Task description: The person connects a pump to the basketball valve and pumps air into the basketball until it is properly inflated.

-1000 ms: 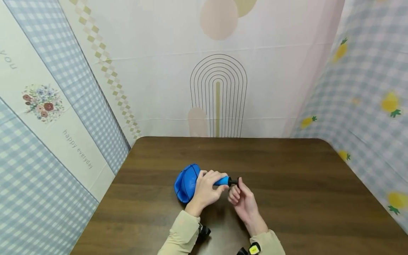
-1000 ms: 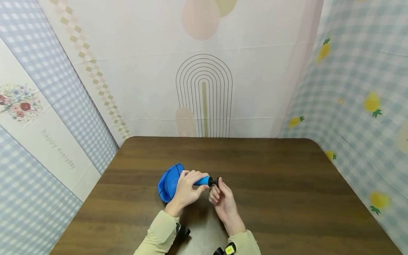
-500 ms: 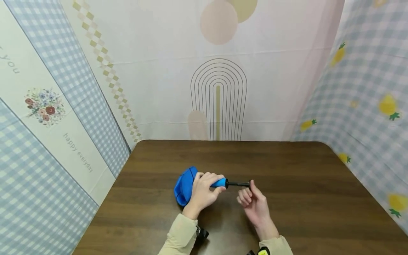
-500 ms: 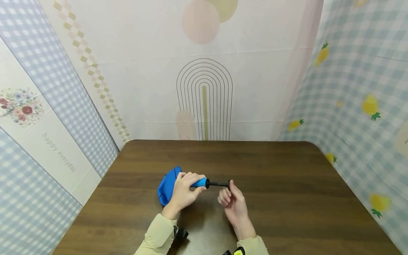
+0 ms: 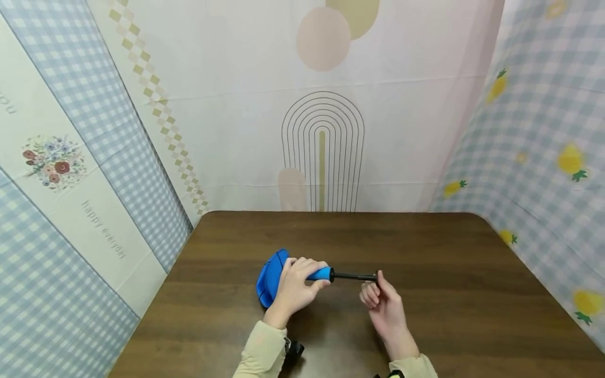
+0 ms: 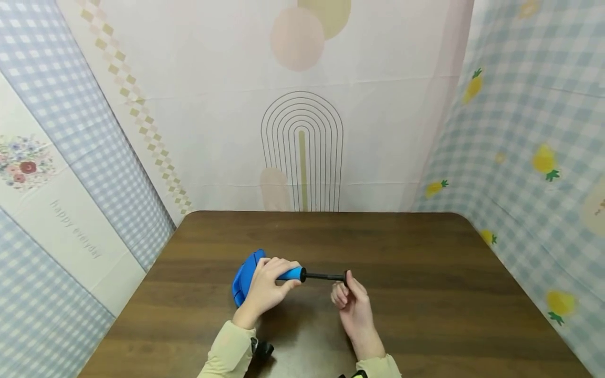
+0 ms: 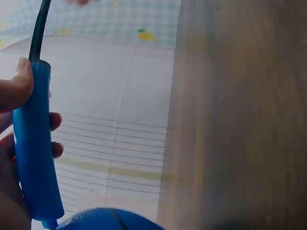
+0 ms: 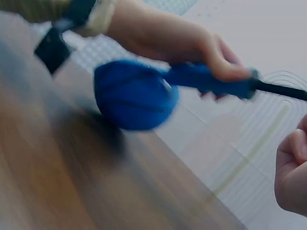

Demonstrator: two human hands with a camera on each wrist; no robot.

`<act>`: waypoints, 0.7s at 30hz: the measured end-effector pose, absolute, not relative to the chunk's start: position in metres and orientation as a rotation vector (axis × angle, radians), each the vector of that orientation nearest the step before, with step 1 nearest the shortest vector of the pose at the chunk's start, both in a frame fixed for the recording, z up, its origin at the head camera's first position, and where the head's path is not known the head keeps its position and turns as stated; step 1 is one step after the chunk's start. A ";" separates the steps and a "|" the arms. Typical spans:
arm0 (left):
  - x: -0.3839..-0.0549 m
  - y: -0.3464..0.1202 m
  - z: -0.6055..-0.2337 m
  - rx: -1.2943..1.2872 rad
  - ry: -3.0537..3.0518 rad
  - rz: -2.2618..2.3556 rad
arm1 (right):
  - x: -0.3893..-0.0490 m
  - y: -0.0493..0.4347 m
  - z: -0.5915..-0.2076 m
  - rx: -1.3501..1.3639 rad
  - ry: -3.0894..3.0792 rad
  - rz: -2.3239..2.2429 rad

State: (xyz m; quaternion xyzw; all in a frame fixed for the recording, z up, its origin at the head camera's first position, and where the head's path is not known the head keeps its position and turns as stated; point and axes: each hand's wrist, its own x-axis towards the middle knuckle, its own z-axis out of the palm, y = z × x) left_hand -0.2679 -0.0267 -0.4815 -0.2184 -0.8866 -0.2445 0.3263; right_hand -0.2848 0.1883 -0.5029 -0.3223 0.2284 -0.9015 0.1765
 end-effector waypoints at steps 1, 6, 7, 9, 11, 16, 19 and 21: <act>-0.267 -0.028 -0.481 -0.574 -2.316 -0.656 | -0.285 0.191 -0.503 -0.933 0.650 -2.555; -0.271 -0.021 -0.488 -0.644 -2.276 -0.756 | -0.281 0.193 -0.502 -0.988 0.818 -2.493; -0.272 -0.017 -0.490 -0.660 -2.269 -0.787 | -0.280 0.191 -0.502 -0.984 0.875 -2.467; -0.275 -0.010 -0.497 -0.693 -2.255 -0.861 | -0.278 0.185 -0.502 -0.947 1.026 -2.426; -0.276 -0.003 -0.503 -0.715 -2.257 -0.916 | -0.276 0.180 -0.503 -0.853 1.188 -2.423; -0.274 0.007 -0.508 -0.750 -2.290 -0.916 | -0.271 0.186 -0.509 -0.674 1.378 -2.484; -0.275 0.007 -0.501 -0.773 -2.318 -0.826 | -0.272 0.196 -0.511 -0.824 1.174 -2.528; -0.276 0.004 -0.496 -0.764 -2.342 -0.779 | -0.274 0.204 -0.511 -0.974 0.958 -2.562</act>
